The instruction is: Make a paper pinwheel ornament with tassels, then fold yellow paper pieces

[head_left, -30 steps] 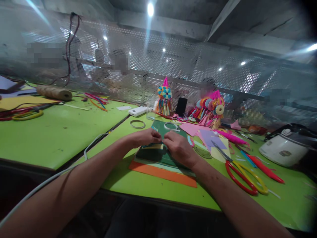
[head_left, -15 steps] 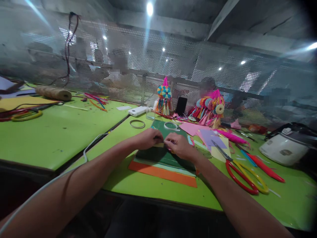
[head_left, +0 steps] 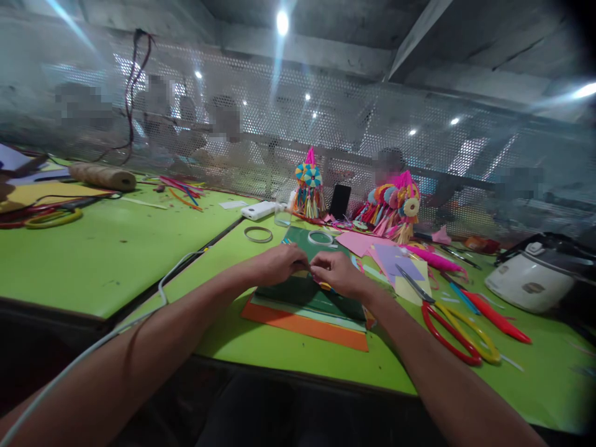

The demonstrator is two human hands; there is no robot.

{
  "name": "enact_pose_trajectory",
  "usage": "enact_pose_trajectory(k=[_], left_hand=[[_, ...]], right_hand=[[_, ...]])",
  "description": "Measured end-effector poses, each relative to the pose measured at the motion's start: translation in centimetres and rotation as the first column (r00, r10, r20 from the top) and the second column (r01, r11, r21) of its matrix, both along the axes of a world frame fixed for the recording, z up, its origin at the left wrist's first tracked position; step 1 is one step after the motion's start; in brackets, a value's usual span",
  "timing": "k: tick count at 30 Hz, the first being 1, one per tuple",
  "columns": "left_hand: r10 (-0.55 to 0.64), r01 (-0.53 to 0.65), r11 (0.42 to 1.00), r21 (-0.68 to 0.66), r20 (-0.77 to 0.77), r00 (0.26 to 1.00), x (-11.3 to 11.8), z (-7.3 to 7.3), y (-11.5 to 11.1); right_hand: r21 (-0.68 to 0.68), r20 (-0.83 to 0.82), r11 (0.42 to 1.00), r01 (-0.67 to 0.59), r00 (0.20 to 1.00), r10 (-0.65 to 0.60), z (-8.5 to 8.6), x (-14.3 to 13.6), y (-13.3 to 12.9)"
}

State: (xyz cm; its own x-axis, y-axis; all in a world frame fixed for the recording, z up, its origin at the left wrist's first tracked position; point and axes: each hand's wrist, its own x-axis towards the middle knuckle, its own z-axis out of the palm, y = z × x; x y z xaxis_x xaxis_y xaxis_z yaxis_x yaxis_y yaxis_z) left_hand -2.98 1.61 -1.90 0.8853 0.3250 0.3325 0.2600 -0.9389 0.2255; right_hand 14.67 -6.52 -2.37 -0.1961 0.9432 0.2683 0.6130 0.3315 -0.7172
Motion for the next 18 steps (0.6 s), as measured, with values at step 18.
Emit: enact_pose_trajectory(k=[18], left_hand=[[0.022, -0.016, 0.968, 0.250, -0.023, 1.000, -0.2, 1.0, -1.4]], right_hand=[[0.393, 0.269, 0.914, -0.103, 0.963, -0.007, -0.6, -0.4, 0.0]])
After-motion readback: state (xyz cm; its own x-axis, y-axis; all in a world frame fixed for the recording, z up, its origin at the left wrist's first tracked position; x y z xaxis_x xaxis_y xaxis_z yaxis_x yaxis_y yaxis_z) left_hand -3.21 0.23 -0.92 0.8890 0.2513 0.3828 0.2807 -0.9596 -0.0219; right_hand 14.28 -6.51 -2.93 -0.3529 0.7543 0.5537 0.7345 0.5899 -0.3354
